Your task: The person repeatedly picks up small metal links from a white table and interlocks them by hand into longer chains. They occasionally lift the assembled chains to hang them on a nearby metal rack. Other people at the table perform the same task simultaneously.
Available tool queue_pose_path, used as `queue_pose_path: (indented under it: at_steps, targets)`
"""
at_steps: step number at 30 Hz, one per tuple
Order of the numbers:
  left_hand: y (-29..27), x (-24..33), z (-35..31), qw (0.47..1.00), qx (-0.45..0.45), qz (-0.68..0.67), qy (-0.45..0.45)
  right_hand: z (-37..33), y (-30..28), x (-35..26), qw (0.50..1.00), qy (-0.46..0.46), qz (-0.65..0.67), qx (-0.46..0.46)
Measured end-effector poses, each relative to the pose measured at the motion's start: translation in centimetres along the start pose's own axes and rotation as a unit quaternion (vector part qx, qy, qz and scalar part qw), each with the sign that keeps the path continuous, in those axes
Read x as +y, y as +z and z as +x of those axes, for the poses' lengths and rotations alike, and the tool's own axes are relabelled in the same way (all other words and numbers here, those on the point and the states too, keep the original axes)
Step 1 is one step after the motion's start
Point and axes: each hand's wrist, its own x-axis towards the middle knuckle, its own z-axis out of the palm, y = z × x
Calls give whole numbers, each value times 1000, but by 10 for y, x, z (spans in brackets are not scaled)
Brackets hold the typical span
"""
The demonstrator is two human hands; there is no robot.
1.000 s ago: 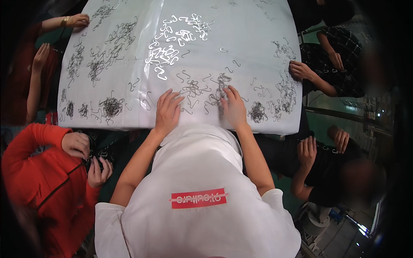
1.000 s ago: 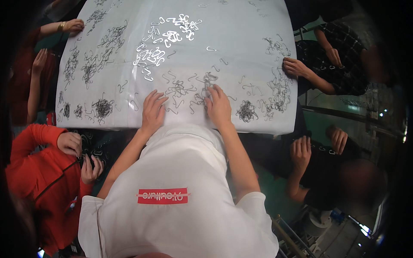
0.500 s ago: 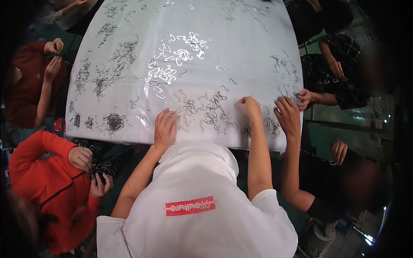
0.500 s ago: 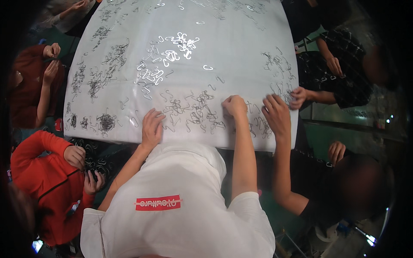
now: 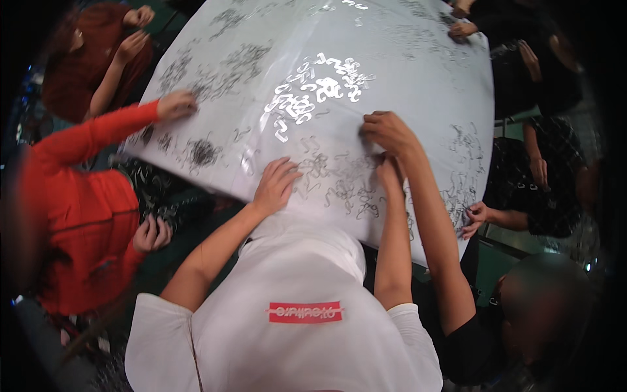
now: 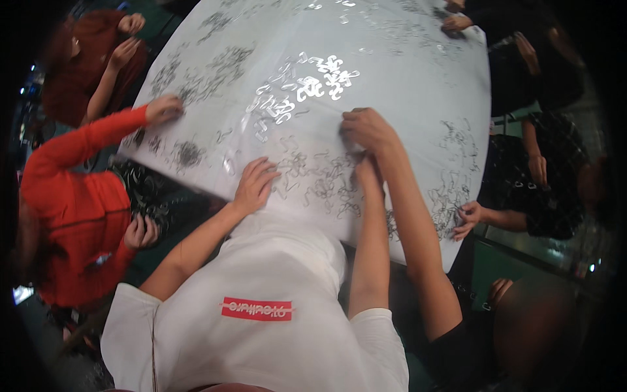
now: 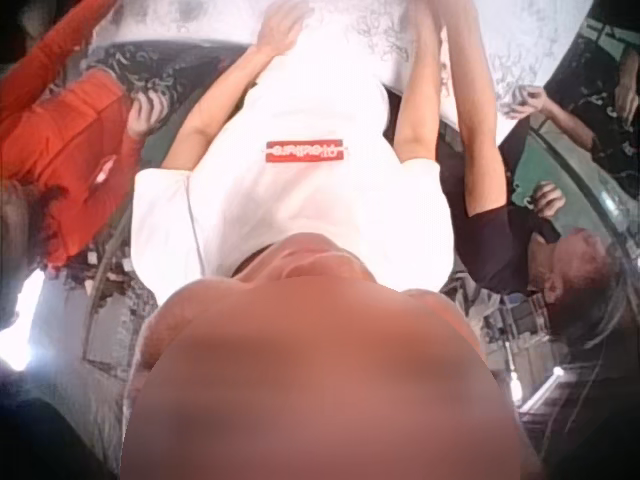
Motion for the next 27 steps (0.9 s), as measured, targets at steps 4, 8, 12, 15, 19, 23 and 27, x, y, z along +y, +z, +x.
queue_pose_path:
  at_steps: [4,8,12,15,19,23,27]
  targets:
    - [0,-4,1,1000,2,4,-4,-29,-39,-17,993,45,82,-79]
    - [0,-3,0,999,31,5,-22,-51,-65,-44,966,33,215,-138]
    - [-1,-2,-1,998,51,22,-38,-54,-75,-64,959,-5,215,-186]
    - [1,-3,-1,994,88,33,-50,-44,-67,-82,975,-73,181,-109]
    - [2,-4,-2,991,111,32,-64,-33,-52,-102,972,-133,152,-118]
    - [1,-4,-3,993,101,25,-55,-35,-43,-104,967,-168,51,-185]
    - [3,-5,-2,993,103,29,-56,-38,-46,-93,965,-139,118,-188]
